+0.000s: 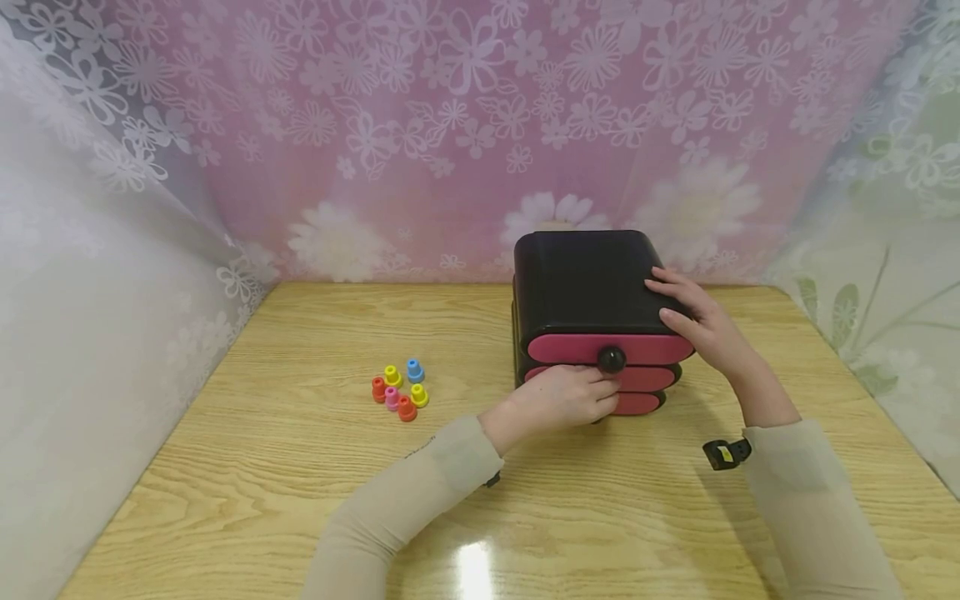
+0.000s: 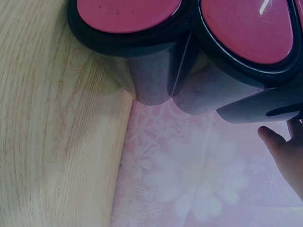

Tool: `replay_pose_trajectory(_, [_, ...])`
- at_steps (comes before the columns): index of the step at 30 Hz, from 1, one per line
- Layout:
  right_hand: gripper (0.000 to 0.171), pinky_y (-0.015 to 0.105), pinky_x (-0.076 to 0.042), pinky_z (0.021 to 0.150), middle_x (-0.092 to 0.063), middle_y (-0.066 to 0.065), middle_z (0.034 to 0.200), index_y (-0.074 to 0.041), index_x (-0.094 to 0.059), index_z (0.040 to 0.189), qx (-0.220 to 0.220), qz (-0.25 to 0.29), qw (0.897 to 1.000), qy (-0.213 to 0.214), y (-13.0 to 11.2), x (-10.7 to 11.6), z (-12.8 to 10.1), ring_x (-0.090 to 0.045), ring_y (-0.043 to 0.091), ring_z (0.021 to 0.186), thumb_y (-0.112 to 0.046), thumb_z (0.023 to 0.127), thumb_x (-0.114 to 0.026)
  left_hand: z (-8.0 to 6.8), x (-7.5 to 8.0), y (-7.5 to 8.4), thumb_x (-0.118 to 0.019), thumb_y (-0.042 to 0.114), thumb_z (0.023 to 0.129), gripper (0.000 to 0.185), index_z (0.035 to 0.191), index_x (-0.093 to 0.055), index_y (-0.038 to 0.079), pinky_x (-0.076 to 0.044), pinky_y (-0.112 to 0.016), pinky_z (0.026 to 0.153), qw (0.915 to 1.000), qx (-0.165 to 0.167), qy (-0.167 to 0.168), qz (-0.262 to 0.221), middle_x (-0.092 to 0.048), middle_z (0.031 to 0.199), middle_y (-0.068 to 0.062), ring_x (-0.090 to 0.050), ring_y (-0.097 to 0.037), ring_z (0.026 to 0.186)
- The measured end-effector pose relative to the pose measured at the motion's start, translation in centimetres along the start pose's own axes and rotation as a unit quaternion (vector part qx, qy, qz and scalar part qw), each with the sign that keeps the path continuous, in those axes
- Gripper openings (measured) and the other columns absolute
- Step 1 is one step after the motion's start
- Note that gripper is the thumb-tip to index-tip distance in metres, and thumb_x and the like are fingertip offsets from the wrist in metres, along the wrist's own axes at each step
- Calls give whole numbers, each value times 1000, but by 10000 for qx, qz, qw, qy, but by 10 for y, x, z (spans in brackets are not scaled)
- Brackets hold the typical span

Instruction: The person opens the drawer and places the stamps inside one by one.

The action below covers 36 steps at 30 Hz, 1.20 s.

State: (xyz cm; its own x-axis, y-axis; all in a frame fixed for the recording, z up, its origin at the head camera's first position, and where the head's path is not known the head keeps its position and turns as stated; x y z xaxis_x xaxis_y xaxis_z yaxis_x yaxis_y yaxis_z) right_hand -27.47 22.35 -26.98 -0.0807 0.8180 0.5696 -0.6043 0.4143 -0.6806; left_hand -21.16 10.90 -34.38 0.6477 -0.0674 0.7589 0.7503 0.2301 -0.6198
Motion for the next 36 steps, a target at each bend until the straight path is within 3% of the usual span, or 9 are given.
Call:
replay_pose_trajectory(9, [38, 52, -8, 101, -20, 30, 136, 15, -37, 125, 56, 9, 10000, -19, 0, -1, 0, -7, 21, 132, 3, 89, -42, 1, 0, 2, -41, 13, 93, 24, 107, -59, 21, -37, -22, 89, 9998, -47, -131, 118, -56, 112, 9, -47, -9, 103])
replay_pose_trajectory(16, [38, 50, -7, 102, -20, 31, 136, 15, -37, 124, 112, 54, 9999, 3, -1, -1, 0, -7, 22, 132, 4, 88, -42, 1, 3, 6, -41, 14, 92, 24, 106, -60, 21, -39, -22, 86, 10000, -72, -11, -49, -56, 110, 7, -48, -10, 102])
replay_pose_trajectory(23, [38, 49, -6, 103, -20, 31, 136, 15, -37, 124, 157, 143, 9998, 10, -1, -1, 1, -7, 20, 133, 5, 88, -42, 0, 9, 12, -42, 12, 92, 25, 108, -59, 19, -39, -21, 87, 9996, -206, -149, -125, -56, 112, 7, -47, -10, 104])
replay_pose_trajectory(28, [39, 49, -6, 103, -20, 28, 137, 13, -38, 125, 135, 164, 9998, 9, 11, 1, 1, -6, 20, 133, 5, 88, -43, -2, 13, 17, -42, 11, 93, 25, 110, -59, 20, -39, -21, 87, 9994, -309, -161, 21, -55, 114, 7, -47, -10, 105])
replay_pose_trajectory(36, [38, 51, -6, 102, -20, 31, 136, 15, -37, 123, 137, 145, 9998, -20, 4, 0, 1, -6, 23, 132, 6, 87, -43, -4, 22, 27, -41, 11, 93, 26, 108, -60, 21, -41, -20, 84, 9987, -455, 119, 208, -56, 111, 8, -48, -9, 102])
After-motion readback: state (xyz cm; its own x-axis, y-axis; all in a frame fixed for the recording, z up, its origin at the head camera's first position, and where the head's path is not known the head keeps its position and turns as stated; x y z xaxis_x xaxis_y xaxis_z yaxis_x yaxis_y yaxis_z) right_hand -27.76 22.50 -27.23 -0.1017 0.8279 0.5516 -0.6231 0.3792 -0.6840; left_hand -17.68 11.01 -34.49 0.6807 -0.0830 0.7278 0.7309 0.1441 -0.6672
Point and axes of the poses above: each hand's wrist, its own z-axis towards the middle knuckle, its own x-axis out of the back of the hand, y = z × x, the point moved 8 cm from there along z, towards the middle knuckle
